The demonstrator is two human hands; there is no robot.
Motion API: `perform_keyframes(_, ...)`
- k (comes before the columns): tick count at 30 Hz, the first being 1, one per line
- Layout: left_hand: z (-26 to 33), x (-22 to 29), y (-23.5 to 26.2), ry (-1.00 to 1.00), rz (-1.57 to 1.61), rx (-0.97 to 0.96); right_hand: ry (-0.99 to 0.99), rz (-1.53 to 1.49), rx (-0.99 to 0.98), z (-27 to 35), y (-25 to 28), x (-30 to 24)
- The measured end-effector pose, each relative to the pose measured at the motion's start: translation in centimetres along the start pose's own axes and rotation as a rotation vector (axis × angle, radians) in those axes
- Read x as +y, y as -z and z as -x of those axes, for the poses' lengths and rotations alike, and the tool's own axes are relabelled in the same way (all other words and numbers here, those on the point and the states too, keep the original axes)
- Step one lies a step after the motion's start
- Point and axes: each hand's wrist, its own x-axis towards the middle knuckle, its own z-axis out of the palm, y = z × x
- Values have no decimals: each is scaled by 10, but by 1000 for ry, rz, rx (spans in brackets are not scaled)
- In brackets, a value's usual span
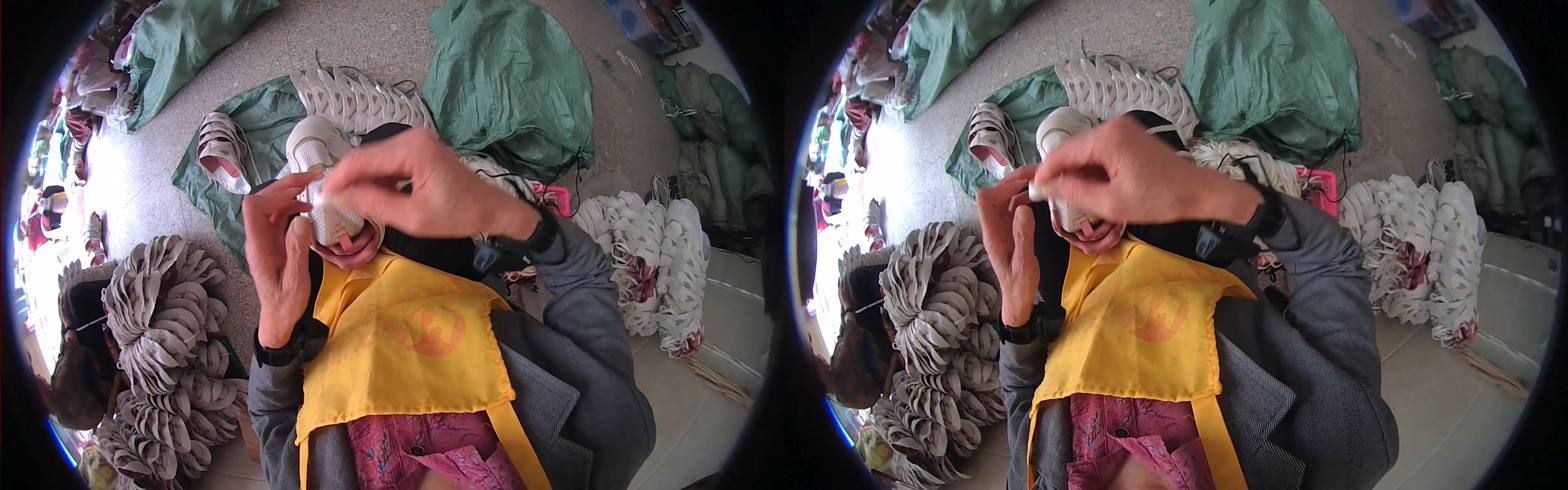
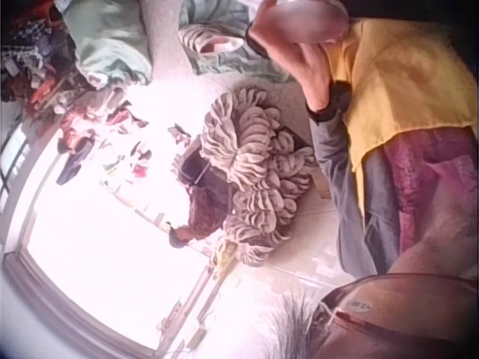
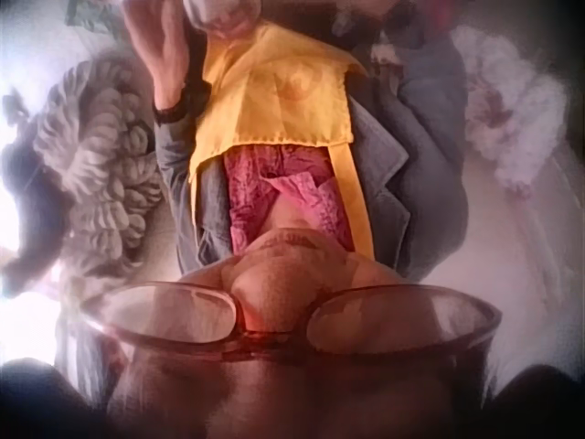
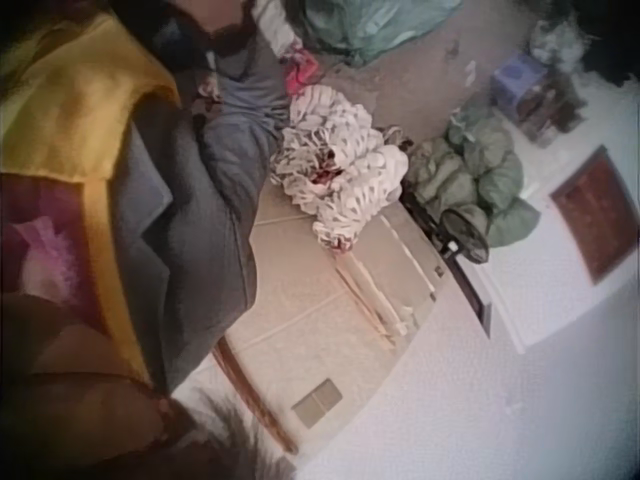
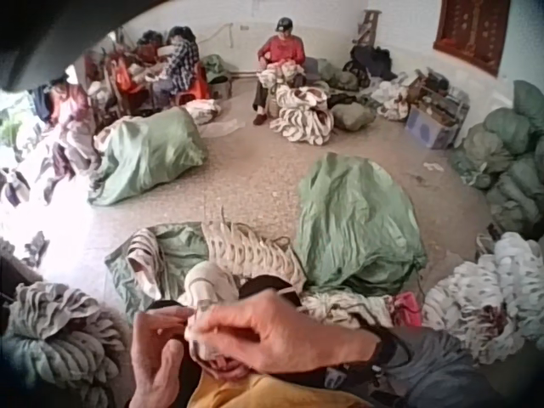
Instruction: Lacing a pair of athletic shoes as part of the manufacturing process.
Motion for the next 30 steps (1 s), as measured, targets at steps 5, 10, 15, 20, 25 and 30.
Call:
perform_keyframes(5, 9, 2, -9, 123, -5, -169, -58, 30, -88, 25, -31, 3)
perform_keyframes(10, 9, -2, 5, 53, -182, -324, -93, 47, 32, 51, -14, 8)
perform_keyframes(15, 19, 0, 21, 178, 6, -246, -247, 284, 319, 82, 46, 36)
perform_keyframes(20, 19, -7, 33, 209, 89, -207, -457, 443, 589, 145, 116, 95)
perform_keyframes(25, 25, -5, 38, 311, 56, -196, -534, 597, 705, 187, 155, 131)
perform_keyframes(30, 25, 0, 33, 344, 75, -206, -579, 806, 791, 240, 200, 177)
